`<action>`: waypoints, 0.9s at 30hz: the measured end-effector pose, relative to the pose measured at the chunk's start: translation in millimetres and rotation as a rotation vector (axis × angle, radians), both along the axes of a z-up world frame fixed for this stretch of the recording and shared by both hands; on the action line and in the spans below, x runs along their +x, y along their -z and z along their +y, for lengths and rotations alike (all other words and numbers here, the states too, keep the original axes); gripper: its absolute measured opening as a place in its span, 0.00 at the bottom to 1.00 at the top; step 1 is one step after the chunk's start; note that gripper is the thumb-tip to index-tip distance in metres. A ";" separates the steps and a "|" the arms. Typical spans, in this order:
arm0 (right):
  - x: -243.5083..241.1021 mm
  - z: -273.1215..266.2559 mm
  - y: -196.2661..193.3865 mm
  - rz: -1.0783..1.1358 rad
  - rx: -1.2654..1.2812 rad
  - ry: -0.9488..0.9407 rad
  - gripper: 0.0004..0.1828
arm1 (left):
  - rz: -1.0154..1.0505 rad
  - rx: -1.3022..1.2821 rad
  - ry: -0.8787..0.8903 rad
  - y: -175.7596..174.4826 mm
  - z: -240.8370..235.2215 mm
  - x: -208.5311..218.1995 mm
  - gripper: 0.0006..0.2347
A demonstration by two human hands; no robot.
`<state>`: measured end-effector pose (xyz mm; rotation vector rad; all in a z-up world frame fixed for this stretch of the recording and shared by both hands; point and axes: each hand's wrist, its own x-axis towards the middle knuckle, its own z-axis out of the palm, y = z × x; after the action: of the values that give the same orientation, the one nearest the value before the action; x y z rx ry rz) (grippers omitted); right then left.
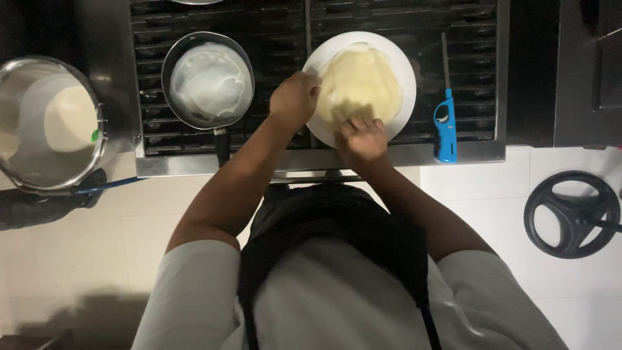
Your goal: The person pours batter into a small pan on a gas stove, swirls it to form a thin crepe, cooks it, and flips it onto a plate. The person repeats this process multiple times, stacking the finished crepes on the plate.
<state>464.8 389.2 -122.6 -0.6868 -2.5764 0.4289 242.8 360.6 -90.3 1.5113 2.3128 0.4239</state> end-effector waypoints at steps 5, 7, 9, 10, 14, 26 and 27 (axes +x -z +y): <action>4.0 40.8 9.3 0.049 -0.075 0.120 0.11 | 0.025 -0.032 -0.123 17.1 28.0 9.1 0.09; 2.7 77.5 17.8 0.054 -0.180 0.232 0.12 | 0.035 -0.047 -0.159 23.3 38.7 9.3 0.09; -1.5 114.3 25.9 0.100 -0.225 0.284 0.13 | 0.071 0.038 -0.161 28.3 45.9 12.1 0.09; -7.1 129.1 29.1 0.146 -0.101 0.274 0.14 | 0.083 0.018 -0.178 29.8 49.2 13.7 0.09; -26.3 168.3 32.6 0.141 -0.158 0.169 0.10 | 0.062 -0.093 -0.280 32.2 64.7 17.5 0.09; -65.1 198.6 41.2 -0.030 -0.232 -0.098 0.12 | -0.147 -0.091 -0.361 54.3 83.0 11.4 0.10; -65.7 201.1 40.8 -0.068 -0.251 -0.110 0.11 | -0.183 -0.100 -0.330 55.0 82.8 10.6 0.11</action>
<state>399.2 590.3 -163.4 -0.6542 -2.6597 0.7882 253.4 443.4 -145.3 1.0006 2.3989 0.4986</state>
